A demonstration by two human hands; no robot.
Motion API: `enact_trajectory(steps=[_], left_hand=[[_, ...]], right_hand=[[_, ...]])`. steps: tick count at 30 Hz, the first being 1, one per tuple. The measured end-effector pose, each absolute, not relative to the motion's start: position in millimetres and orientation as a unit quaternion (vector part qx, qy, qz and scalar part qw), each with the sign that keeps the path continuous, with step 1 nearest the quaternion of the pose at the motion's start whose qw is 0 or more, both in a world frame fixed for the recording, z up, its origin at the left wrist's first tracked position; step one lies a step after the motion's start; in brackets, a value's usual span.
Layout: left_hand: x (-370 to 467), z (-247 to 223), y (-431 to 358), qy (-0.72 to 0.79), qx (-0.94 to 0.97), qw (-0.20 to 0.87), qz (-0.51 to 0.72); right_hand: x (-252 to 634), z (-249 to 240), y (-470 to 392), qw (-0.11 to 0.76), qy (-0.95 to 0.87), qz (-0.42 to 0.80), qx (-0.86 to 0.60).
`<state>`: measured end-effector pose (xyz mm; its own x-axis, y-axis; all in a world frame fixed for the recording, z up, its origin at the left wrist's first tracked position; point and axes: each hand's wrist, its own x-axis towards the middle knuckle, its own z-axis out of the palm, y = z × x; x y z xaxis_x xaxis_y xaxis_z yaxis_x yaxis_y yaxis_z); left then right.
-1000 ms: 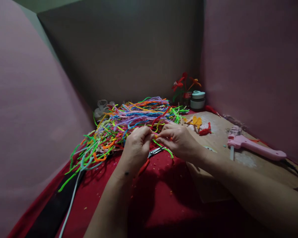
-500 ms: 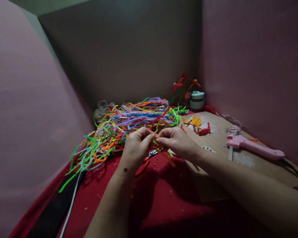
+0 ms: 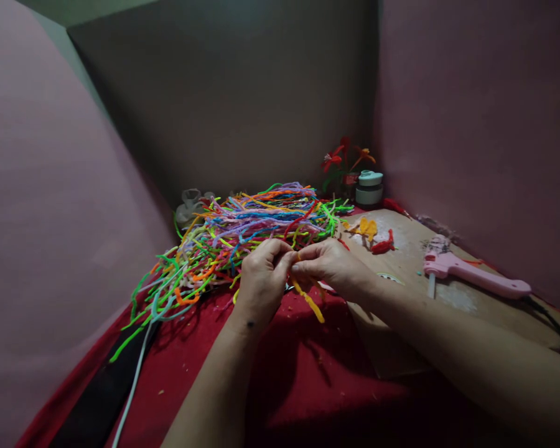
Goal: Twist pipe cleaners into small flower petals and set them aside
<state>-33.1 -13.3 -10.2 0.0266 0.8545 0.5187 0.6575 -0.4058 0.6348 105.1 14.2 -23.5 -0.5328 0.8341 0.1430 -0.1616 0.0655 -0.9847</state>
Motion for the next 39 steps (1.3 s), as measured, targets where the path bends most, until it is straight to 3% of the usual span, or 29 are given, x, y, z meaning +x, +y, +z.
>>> enact_trajectory(steps=[10, 13, 20, 23, 30, 39], left_hand=[[-32.0, -3.3, -10.6, 0.539, 0.604, 0.335, 0.483], [-30.2, -6.3, -10.6, 0.558, 0.605, 0.321, 0.469], [-28.4, -14.2, -12.4, 0.556, 0.717, 0.121, 0.403], [-28.4, -14.2, -13.0, 0.531, 0.734, 0.156, 0.393], [-25.2, -5.4, -15.3, 0.526, 0.673, 0.37, 0.365], [-33.2, 1.6, -20.5, 0.479, 0.755, 0.332, 0.302]], right_hand=[[101.2, -21.2, 14.5, 0.493, -0.467, 0.677, -0.285], [101.5, -20.4, 15.5, 0.507, -0.415, 0.695, -0.297], [100.7, -24.8, 20.7, 0.536, -0.412, 0.686, -0.267], [99.4, -29.0, 25.4, 0.532, -0.387, 0.712, -0.245], [100.8, -28.8, 29.3, 0.525, -0.315, 0.757, -0.229], [100.8, -30.4, 32.0, 0.522, -0.259, 0.775, -0.246]])
